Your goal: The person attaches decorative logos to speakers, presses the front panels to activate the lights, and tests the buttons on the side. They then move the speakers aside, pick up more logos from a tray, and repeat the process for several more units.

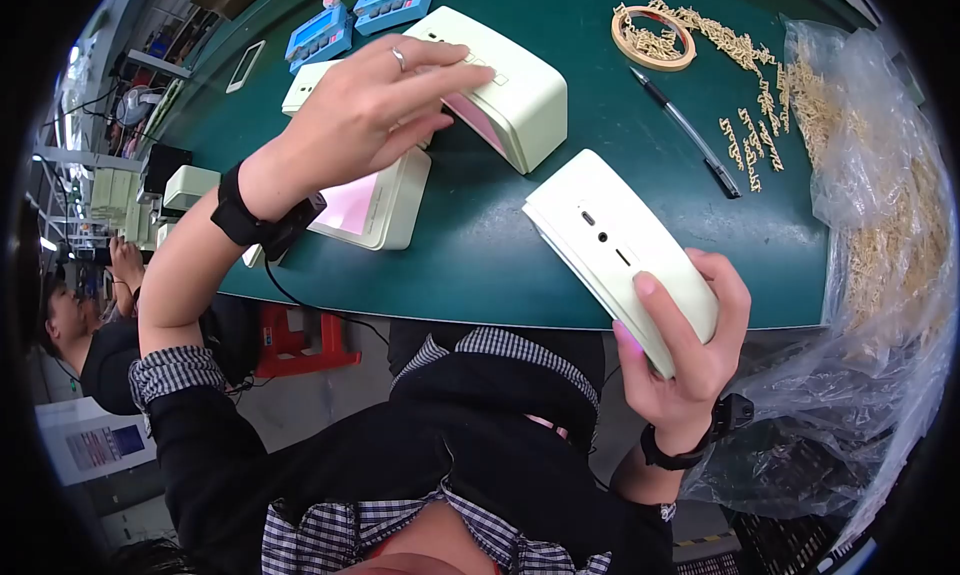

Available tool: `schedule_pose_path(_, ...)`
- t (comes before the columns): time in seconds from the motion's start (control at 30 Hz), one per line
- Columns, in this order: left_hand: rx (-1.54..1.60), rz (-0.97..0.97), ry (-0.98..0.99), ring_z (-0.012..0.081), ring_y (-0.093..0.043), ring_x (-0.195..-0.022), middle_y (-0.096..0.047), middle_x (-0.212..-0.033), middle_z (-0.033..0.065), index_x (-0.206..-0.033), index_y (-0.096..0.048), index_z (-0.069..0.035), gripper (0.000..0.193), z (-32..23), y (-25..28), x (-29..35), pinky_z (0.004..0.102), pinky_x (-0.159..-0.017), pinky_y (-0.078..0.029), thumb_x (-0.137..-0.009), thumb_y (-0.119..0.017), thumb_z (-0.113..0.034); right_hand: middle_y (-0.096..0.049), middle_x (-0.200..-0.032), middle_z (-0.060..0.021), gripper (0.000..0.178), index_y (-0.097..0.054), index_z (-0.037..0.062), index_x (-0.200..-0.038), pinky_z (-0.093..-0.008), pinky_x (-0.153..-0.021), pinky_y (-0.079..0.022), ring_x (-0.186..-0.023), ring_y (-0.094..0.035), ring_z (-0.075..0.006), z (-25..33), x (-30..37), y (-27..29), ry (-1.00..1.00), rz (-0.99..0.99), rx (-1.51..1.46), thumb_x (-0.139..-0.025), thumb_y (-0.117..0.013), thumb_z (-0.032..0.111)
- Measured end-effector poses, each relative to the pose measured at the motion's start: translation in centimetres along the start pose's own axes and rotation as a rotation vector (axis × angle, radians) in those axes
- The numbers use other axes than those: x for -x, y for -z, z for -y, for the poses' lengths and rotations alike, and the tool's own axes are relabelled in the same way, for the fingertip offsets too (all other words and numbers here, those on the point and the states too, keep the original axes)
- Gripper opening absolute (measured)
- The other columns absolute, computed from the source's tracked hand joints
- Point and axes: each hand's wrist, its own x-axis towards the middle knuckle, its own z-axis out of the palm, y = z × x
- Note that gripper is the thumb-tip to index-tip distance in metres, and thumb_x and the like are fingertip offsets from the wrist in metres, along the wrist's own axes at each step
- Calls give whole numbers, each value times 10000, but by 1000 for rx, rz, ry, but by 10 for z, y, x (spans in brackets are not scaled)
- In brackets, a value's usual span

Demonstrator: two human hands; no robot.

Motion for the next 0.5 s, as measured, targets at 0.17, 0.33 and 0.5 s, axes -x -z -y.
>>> schedule_pose_path(0.17, 74, -15, 42, 304, -609, -1059, -625, -1195, 117, -1262, -629, -127, 513, -9, -2, 8, 386, -873, -527, -767, -720, -29, -514, -1216, -242, 488, -710, 84, -1123, -406, -838, -498, -1043, -571, -365, 0, 0, -1, -13, -18, 13, -638, -745, 39)
schedule_pose_path(0.33, 130, -2, 95, 332, -578, -1113, -581, -1274, 131, -1327, -589, -139, 586, -8, -5, 13, 409, -910, -507, -768, -722, -26, -516, -1213, -241, 479, -707, 80, -1120, -411, -849, -492, -1045, -568, -364, 1, 0, -2, -11, -19, -9, -644, -748, 42)
schedule_pose_path(0.5, 141, 31, 96, 337, -562, -1130, -564, -1293, 131, -1351, -561, -123, 616, -9, -3, 14, 409, -934, -494, -765, -719, -17, -510, -1226, -251, 468, -686, 61, -1135, -425, -880, -475, -1063, -559, -374, 0, 0, 0, 0, 0, 7, -672, -751, 54)
